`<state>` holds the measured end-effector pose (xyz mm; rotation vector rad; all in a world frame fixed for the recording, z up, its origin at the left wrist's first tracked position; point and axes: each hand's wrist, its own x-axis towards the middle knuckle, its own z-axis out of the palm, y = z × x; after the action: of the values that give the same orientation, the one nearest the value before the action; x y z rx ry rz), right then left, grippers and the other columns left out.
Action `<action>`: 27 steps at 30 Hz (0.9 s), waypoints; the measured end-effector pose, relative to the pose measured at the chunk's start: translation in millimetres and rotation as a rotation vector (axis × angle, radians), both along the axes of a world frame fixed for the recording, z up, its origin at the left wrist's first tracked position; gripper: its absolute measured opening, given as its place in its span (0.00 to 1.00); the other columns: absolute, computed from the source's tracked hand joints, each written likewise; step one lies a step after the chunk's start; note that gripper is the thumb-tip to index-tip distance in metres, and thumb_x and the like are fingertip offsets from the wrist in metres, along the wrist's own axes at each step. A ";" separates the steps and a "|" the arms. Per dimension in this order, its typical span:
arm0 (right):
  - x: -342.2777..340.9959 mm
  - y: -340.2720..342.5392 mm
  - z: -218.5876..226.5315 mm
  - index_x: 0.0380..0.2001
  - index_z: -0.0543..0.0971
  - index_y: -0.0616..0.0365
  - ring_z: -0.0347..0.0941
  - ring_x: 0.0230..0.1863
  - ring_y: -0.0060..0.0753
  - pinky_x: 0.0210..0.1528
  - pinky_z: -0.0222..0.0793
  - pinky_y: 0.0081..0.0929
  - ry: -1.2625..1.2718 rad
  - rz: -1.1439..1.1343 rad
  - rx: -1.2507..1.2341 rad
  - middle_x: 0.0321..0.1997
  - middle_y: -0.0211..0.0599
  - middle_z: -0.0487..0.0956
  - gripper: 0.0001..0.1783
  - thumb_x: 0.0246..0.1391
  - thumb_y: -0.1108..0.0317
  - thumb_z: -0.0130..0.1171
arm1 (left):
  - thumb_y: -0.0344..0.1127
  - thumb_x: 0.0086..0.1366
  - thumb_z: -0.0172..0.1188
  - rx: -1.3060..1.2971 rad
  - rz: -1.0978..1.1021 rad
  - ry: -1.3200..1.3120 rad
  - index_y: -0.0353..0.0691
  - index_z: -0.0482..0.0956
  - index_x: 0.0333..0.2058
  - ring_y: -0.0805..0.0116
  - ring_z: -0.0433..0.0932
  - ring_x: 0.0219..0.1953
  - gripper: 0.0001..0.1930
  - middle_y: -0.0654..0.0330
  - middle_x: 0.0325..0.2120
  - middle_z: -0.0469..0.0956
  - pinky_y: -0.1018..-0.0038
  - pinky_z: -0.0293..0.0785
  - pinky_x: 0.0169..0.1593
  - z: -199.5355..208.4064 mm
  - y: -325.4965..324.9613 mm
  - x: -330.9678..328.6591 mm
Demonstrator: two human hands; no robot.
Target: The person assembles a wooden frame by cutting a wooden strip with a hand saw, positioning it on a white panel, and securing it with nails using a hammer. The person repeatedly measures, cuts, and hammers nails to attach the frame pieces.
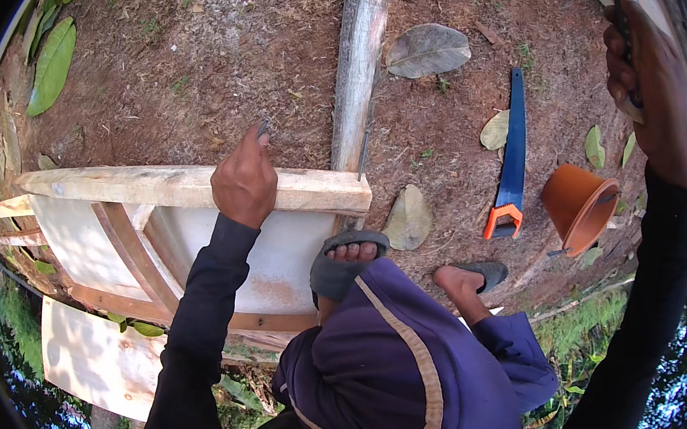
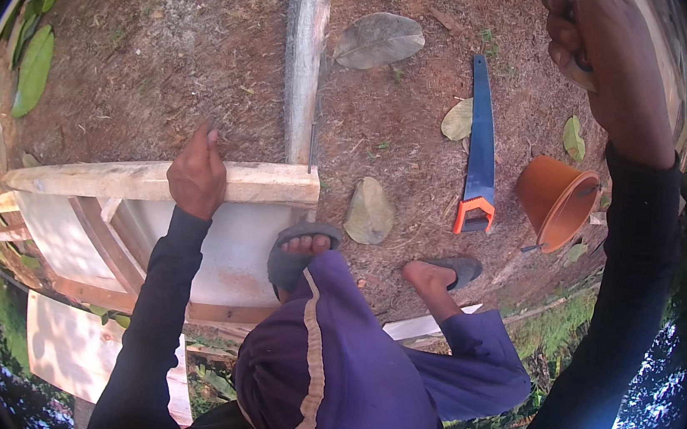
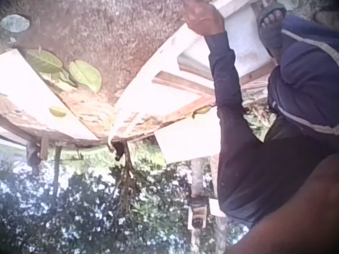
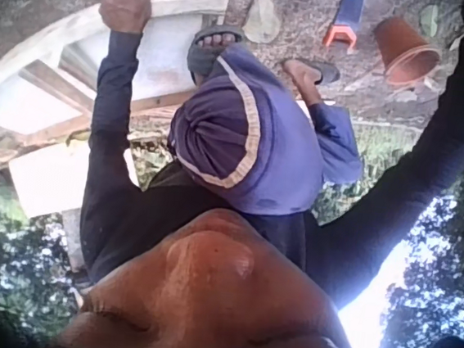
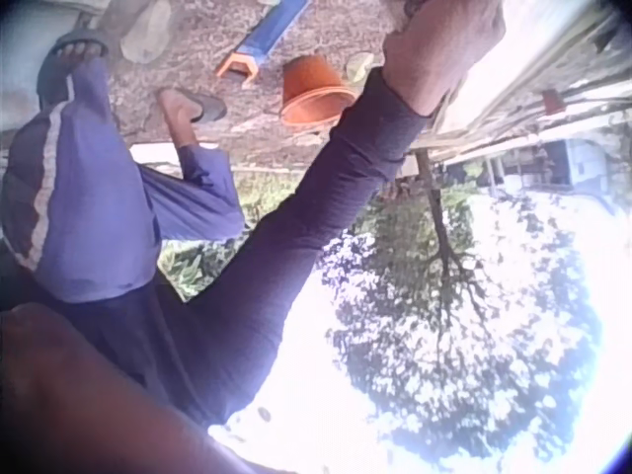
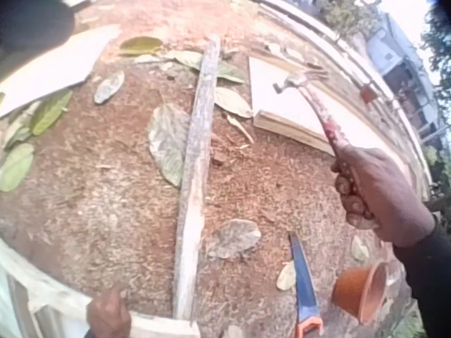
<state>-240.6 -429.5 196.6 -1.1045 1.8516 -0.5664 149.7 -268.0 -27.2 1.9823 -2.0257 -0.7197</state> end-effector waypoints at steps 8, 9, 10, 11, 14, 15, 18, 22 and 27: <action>27.5 67.6 -47.6 0.41 0.76 0.61 0.67 0.20 0.16 0.22 0.62 0.21 0.103 0.768 0.697 0.25 0.26 0.71 0.25 0.72 0.46 0.50 | 0.34 0.74 0.54 0.003 -0.010 -0.006 0.38 0.81 0.52 0.44 0.84 0.37 0.14 0.44 0.40 0.84 0.57 0.80 0.40 1.1 -0.8 -1.0; 32.3 42.5 -32.1 0.41 0.77 0.61 0.66 0.19 0.16 0.21 0.62 0.21 0.135 0.628 0.761 0.24 0.26 0.71 0.25 0.72 0.46 0.51 | 0.34 0.74 0.54 -0.001 0.002 -0.019 0.38 0.81 0.52 0.44 0.84 0.37 0.14 0.44 0.40 0.84 0.57 0.80 0.40 -0.4 2.5 -0.2; 37.9 29.4 -15.6 0.40 0.77 0.61 0.65 0.17 0.16 0.20 0.61 0.21 0.168 0.466 0.832 0.24 0.26 0.71 0.25 0.72 0.46 0.52 | 0.34 0.74 0.54 0.002 0.006 -0.013 0.38 0.81 0.52 0.44 0.84 0.37 0.14 0.44 0.39 0.84 0.57 0.79 0.40 0.0 5.7 1.4; 37.8 25.8 -9.2 0.42 0.77 0.60 0.63 0.15 0.13 0.18 0.60 0.19 0.262 0.307 0.664 0.23 0.24 0.70 0.25 0.71 0.45 0.53 | 0.34 0.74 0.54 0.001 0.008 -0.016 0.38 0.81 0.52 0.44 0.84 0.37 0.14 0.44 0.39 0.84 0.57 0.79 0.40 1.6 5.6 1.1; 18.3 5.7 -17.4 0.41 0.76 0.56 0.60 0.18 0.09 0.19 0.60 0.15 0.078 0.143 0.147 0.25 0.20 0.67 0.23 0.72 0.44 0.51 | 0.34 0.74 0.54 -0.023 -0.006 0.005 0.38 0.81 0.52 0.44 0.84 0.35 0.14 0.44 0.39 0.84 0.56 0.79 0.39 -0.6 0.9 0.5; 15.3 0.3 -23.8 0.41 0.75 0.56 0.60 0.19 0.09 0.20 0.60 0.15 0.043 0.080 0.049 0.26 0.20 0.68 0.24 0.72 0.44 0.50 | 0.34 0.74 0.54 -0.028 -0.005 -0.001 0.38 0.81 0.52 0.44 0.84 0.35 0.13 0.44 0.38 0.84 0.55 0.79 0.38 -0.4 1.6 1.1; 40.1 34.1 -47.0 0.41 0.74 0.57 0.66 0.22 0.14 0.23 0.65 0.20 0.246 0.174 0.192 0.26 0.24 0.69 0.25 0.73 0.43 0.47 | 0.34 0.74 0.54 -0.015 0.017 0.010 0.38 0.81 0.51 0.43 0.84 0.34 0.13 0.44 0.37 0.85 0.55 0.78 0.37 1.7 2.2 0.8; 30.9 60.3 -33.5 0.46 0.75 0.64 0.73 0.28 0.32 0.29 0.71 0.30 0.319 1.157 0.229 0.27 0.37 0.71 0.18 0.68 0.57 0.54 | 0.34 0.73 0.54 -0.034 0.002 -0.017 0.38 0.81 0.51 0.43 0.84 0.33 0.13 0.44 0.37 0.84 0.55 0.78 0.36 -4.4 -3.2 -2.9; 14.3 -0.1 -12.3 0.44 0.75 0.57 0.61 0.21 0.08 0.20 0.57 0.14 -0.053 0.303 0.124 0.26 0.21 0.67 0.23 0.73 0.46 0.49 | 0.35 0.73 0.56 -0.032 0.016 -0.005 0.37 0.82 0.50 0.44 0.84 0.33 0.13 0.44 0.37 0.85 0.56 0.79 0.36 0.5 1.7 0.0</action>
<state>-226.3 -429.6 184.3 -1.2441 1.6112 -0.2977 149.8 -266.3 -26.7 1.9819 -2.0086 -0.6752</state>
